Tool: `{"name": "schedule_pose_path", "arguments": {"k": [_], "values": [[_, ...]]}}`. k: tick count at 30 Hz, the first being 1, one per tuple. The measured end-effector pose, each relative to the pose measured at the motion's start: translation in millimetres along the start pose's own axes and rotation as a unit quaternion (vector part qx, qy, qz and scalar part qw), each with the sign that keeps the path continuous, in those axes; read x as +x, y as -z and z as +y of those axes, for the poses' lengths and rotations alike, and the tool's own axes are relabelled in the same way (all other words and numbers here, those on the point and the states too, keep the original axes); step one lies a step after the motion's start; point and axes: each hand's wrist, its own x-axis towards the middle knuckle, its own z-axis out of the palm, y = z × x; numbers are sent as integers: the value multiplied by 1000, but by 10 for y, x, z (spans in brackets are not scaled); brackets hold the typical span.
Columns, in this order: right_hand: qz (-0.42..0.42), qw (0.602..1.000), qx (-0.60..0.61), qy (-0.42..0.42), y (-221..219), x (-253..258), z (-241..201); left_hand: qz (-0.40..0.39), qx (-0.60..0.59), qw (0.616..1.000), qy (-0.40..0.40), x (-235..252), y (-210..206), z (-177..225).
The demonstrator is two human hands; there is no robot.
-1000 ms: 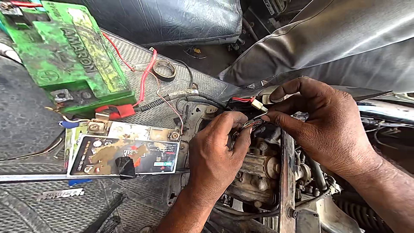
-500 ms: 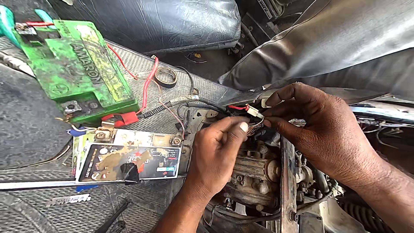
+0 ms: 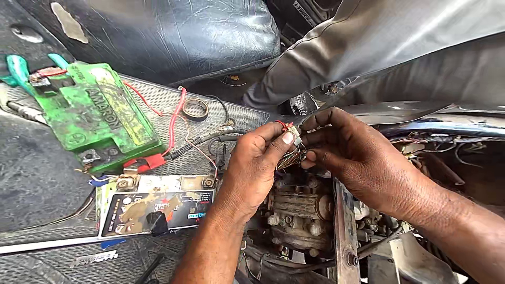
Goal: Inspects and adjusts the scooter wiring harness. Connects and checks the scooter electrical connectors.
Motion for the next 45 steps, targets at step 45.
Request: {"name": "schedule_pose_path", "arguments": {"k": [45], "values": [[54,954,-295,28,227,64,11,24,13,999,-20,-40,20,-42]]}}
